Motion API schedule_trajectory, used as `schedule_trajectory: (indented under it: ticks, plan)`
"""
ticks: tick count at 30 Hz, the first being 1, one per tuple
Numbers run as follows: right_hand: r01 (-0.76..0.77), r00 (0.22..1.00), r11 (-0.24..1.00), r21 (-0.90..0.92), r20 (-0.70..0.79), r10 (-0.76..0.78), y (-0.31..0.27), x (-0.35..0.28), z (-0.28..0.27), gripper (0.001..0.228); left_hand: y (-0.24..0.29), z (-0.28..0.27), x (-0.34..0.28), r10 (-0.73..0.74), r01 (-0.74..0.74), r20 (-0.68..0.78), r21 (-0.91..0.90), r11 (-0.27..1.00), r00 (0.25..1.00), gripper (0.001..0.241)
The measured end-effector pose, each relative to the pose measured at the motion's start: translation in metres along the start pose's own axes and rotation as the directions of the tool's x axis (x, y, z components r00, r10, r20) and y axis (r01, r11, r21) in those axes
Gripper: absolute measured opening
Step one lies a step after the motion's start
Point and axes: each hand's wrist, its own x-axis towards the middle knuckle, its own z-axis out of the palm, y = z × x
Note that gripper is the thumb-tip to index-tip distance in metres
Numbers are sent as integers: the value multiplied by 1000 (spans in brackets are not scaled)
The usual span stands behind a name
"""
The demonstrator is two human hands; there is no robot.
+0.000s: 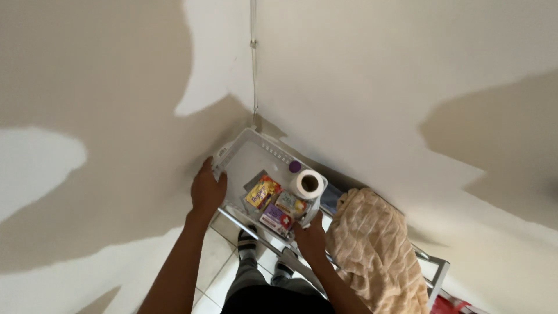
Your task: The person organizes small items in a white plastic basket on a metal rack, then moves the basket to the floor. They take a blue reusable bag from a wall hook, place it on the rack, fold a beige towel, and put the towel into the bag. The bag is then placed on the floor.
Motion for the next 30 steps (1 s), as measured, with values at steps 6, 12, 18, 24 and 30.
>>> schedule_trajectory:
  ticks: [6,12,18,24,30]
  plan:
    - [357,928,934,-26,-105,-358,8,3,-5,55,16,-8,-4,-130,133,-37,82,988,991,50]
    - [428,897,892,-145,-52,-438,33,8,-22,38,1,-22,-33,-252,254,-29,126,959,967,39]
    - [319,945,932,-170,129,-300,5,-10,-44,55,-4,-52,-101,-293,296,-85,30,955,952,38]
    - [520,832,845,-127,297,-468,14,-9,-54,55,-9,-58,-186,-460,457,-161,-55,888,873,36]
    - [563,770,814,-142,449,-454,38,-5,-46,47,-57,-20,-281,-450,461,-349,-57,885,822,31]
